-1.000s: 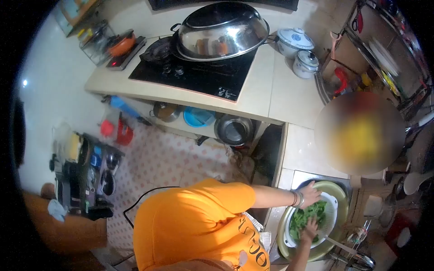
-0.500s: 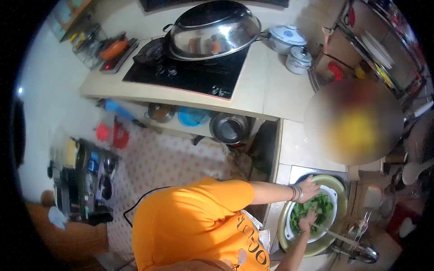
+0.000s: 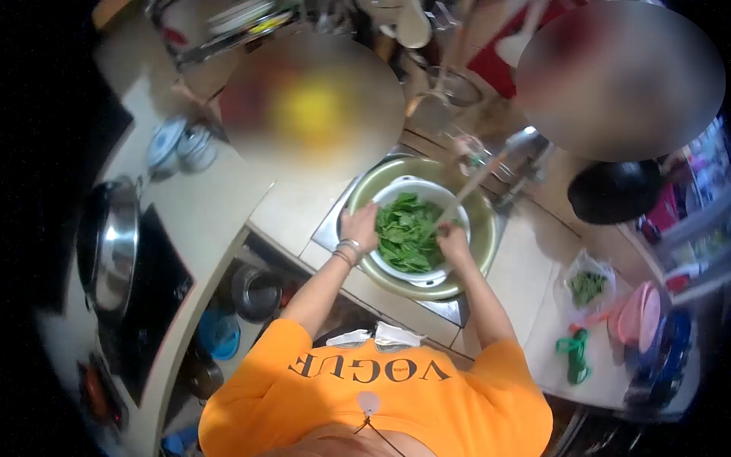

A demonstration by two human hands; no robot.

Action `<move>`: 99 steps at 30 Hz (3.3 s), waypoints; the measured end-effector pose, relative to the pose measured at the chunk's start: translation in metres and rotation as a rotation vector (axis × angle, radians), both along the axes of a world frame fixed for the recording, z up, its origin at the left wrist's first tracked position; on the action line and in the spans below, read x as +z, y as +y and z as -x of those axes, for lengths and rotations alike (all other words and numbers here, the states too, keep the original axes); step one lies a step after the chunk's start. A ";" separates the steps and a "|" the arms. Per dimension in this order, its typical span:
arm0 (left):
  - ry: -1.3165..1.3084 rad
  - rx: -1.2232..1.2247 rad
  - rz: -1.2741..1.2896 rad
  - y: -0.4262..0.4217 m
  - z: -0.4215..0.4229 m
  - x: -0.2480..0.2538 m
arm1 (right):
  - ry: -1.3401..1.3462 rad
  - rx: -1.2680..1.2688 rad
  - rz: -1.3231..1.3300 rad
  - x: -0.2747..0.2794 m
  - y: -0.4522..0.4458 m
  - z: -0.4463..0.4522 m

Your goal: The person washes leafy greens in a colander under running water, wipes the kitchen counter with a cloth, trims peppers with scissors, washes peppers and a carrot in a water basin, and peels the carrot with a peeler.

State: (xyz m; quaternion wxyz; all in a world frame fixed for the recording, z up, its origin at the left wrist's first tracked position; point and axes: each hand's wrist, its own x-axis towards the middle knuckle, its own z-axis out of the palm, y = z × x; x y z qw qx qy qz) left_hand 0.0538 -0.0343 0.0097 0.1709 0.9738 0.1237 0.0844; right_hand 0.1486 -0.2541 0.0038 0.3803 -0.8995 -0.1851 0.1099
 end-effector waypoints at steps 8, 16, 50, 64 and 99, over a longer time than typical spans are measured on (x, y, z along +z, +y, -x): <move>-0.226 0.045 0.355 0.008 0.018 -0.003 | 0.291 -0.353 -0.882 0.101 -0.006 -0.034; -0.475 0.270 1.022 -0.005 0.163 -0.003 | 0.464 -0.310 -1.092 0.101 0.028 -0.056; -0.139 0.971 0.928 -0.078 0.753 -0.161 | 0.485 -0.338 -1.064 0.141 0.048 0.332; -1.422 0.494 1.544 0.140 0.793 0.060 | 0.600 1.369 -0.414 0.100 0.401 0.739; -0.304 1.523 -0.249 0.255 1.142 -0.026 | -1.621 1.303 -0.820 0.209 1.025 1.018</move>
